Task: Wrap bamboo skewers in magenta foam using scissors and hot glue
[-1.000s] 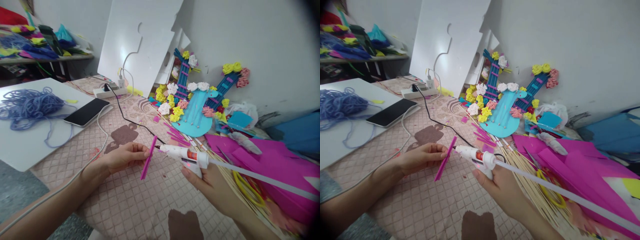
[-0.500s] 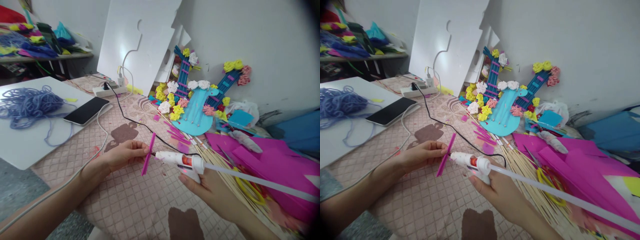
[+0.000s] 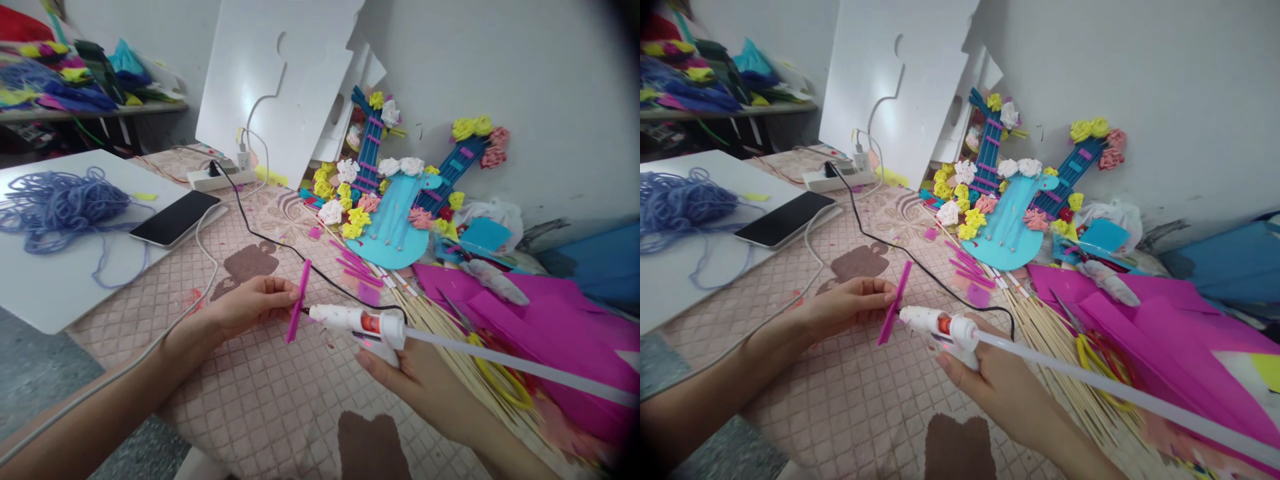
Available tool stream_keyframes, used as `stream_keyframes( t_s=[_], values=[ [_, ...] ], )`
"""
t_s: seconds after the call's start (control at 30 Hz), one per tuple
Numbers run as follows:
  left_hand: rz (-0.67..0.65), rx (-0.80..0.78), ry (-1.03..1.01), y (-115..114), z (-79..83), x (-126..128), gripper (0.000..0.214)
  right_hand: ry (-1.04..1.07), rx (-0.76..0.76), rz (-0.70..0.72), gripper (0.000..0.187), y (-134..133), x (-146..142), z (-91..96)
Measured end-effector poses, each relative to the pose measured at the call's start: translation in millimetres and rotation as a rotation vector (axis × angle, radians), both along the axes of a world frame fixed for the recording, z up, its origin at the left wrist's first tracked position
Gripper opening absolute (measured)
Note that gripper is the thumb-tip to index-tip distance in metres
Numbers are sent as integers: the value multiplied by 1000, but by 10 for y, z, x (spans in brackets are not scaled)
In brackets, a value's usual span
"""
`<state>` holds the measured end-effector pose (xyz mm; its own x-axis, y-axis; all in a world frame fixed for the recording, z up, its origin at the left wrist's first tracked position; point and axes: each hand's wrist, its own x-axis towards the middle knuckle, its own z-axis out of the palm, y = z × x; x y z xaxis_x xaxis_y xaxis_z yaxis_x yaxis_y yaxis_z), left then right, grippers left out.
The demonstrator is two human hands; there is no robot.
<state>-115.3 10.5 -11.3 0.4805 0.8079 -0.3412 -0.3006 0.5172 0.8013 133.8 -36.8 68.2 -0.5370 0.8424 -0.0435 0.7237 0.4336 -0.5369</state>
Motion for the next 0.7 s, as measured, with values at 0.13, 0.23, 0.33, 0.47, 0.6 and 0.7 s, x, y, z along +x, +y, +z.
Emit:
stream_keyframes(
  t_s=[0.13,0.23,0.33,0.47,0.6,0.7],
  values=[
    [20,18,6,-4,-14,-7,21,-56,-1,12,24,-14,7,-11],
    [23,21,-4,-2,-16,-8,20,-50,-29,18,26,-40,26,-50],
    [30,16,-7,2,-9,-6,18,-15,-50,19,25,-68,51,-101],
    [39,17,-2,4,-3,-5,18,13,-95,34,23,-91,60,-141],
    [48,25,0,8,-3,-6,18,-15,-70,32,22,-103,46,-146],
    [62,32,6,11,-2,-9,18,-5,-70,27,19,-118,45,-144]
  ],
)
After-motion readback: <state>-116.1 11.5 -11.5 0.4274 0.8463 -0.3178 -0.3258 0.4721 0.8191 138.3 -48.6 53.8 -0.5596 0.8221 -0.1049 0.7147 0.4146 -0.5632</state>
